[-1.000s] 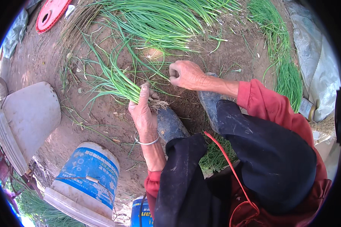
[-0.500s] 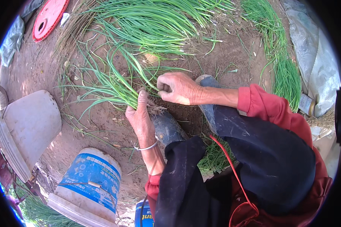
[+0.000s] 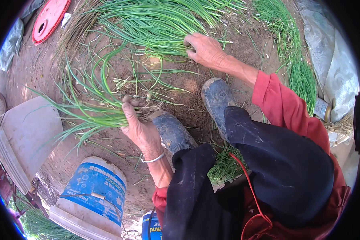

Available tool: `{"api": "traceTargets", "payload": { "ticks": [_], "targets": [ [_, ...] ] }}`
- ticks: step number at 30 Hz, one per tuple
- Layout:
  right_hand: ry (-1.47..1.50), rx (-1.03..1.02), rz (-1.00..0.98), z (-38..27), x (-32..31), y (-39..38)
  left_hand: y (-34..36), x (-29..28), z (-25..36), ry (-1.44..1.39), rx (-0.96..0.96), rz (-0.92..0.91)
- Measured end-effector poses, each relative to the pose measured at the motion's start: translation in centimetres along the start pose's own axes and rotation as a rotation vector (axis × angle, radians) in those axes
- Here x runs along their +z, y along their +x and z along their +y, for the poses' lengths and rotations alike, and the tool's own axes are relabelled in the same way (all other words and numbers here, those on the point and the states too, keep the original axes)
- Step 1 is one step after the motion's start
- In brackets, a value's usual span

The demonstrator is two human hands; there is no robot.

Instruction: Cleaning and bunching green leafy plants (possibly onions or chives) and placing them into buckets.

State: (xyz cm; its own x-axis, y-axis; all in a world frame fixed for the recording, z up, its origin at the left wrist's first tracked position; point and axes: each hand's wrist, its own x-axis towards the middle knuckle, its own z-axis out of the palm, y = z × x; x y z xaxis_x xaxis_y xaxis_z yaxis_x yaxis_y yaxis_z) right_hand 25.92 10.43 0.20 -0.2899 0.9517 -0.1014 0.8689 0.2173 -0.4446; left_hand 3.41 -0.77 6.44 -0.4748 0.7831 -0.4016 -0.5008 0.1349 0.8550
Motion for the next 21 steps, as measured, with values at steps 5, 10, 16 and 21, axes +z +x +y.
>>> {"api": "traceTargets", "payload": {
  "ticks": [5, 10, 16, 21],
  "targets": [
    [-0.09, -0.05, 0.023, -0.4, -1.1, -0.2, 0.0, 0.0, -3.1, 0.042, -0.392, -0.178],
    [0.26, 0.001, -0.2, -4.7, -1.1, -3.1, 0.5, 1.5, -5.2, 0.115, -0.363, -0.25],
    [0.349, -0.188, -0.16, -5.2, -0.9, -2.9, 0.7, 0.9, -3.5, 0.06, -0.342, -0.222],
    [-0.02, -0.108, 0.092, 2.3, -1.1, 0.6, -0.8, 1.3, 2.4, 0.1, 0.056, -0.122]
  ]
}}
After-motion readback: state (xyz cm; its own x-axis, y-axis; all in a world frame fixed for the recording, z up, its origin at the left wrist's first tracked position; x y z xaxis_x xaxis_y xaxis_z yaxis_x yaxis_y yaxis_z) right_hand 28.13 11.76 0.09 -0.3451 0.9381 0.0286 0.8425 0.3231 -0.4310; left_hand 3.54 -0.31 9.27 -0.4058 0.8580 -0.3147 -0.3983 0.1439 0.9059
